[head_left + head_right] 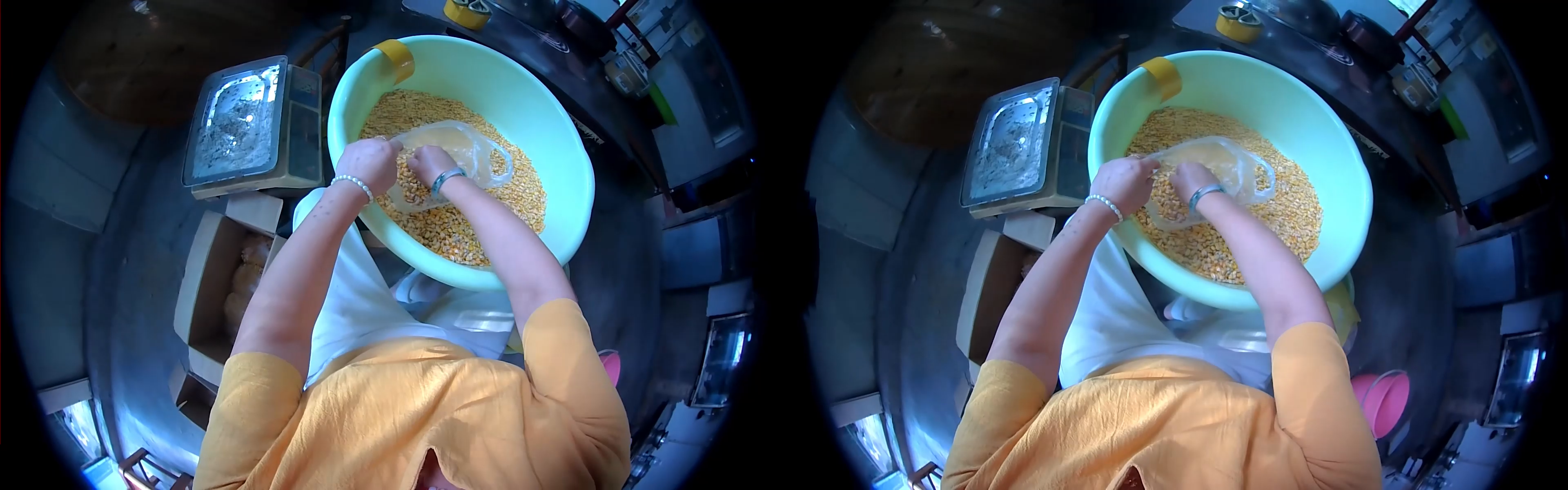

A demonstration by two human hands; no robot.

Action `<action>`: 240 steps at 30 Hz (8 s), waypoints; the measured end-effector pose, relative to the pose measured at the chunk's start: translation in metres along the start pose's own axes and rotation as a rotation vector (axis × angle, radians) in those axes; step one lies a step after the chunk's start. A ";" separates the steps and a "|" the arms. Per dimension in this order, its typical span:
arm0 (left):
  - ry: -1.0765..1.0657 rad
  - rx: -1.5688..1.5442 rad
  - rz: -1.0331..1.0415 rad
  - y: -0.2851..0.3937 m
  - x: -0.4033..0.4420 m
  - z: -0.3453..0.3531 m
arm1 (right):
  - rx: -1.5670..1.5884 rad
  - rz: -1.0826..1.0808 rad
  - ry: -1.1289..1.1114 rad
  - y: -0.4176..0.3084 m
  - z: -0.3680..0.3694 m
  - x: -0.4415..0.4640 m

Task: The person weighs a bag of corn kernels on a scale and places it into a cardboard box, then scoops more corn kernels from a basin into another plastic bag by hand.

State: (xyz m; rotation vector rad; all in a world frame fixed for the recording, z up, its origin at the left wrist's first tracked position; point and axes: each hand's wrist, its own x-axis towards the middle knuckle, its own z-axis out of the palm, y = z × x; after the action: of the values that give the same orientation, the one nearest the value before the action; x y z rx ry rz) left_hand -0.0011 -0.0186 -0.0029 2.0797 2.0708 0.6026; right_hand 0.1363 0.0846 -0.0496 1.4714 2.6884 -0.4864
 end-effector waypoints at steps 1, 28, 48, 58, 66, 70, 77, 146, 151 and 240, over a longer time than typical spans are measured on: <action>0.009 0.009 0.006 -0.001 0.000 0.001 | -0.011 0.010 -0.006 -0.004 -0.002 -0.002; -0.012 0.062 -0.017 0.003 0.002 0.003 | 0.106 0.382 0.317 0.174 -0.008 -0.053; -0.007 0.064 0.022 0.004 0.000 0.002 | -0.069 0.405 -0.080 0.140 0.021 -0.063; -0.015 0.071 0.012 0.003 0.001 0.004 | -0.102 0.371 0.131 0.155 0.029 -0.058; -0.009 0.085 0.006 0.005 0.000 0.002 | 0.035 0.459 0.094 0.139 0.009 -0.063; -0.017 0.091 -0.003 0.004 0.001 0.003 | 0.094 0.503 0.042 0.140 0.003 -0.062; -0.056 0.080 -0.024 0.007 0.000 -0.001 | 0.082 0.497 0.009 0.163 0.024 -0.048; -0.028 0.036 -0.020 0.007 -0.001 -0.005 | 0.125 0.377 -0.102 0.174 0.027 -0.051; -0.001 0.044 -0.030 0.007 -0.002 -0.004 | 0.024 0.210 -0.117 0.141 0.014 -0.068; 0.032 0.018 -0.231 0.010 0.003 -0.022 | 0.995 0.275 0.286 0.107 -0.078 -0.054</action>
State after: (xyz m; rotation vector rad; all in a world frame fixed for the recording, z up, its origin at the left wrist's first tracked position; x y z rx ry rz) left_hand 0.0000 -0.0195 0.0216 1.8137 2.2975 0.5857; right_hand 0.2637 0.1170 0.0073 2.1800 2.4161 -1.8900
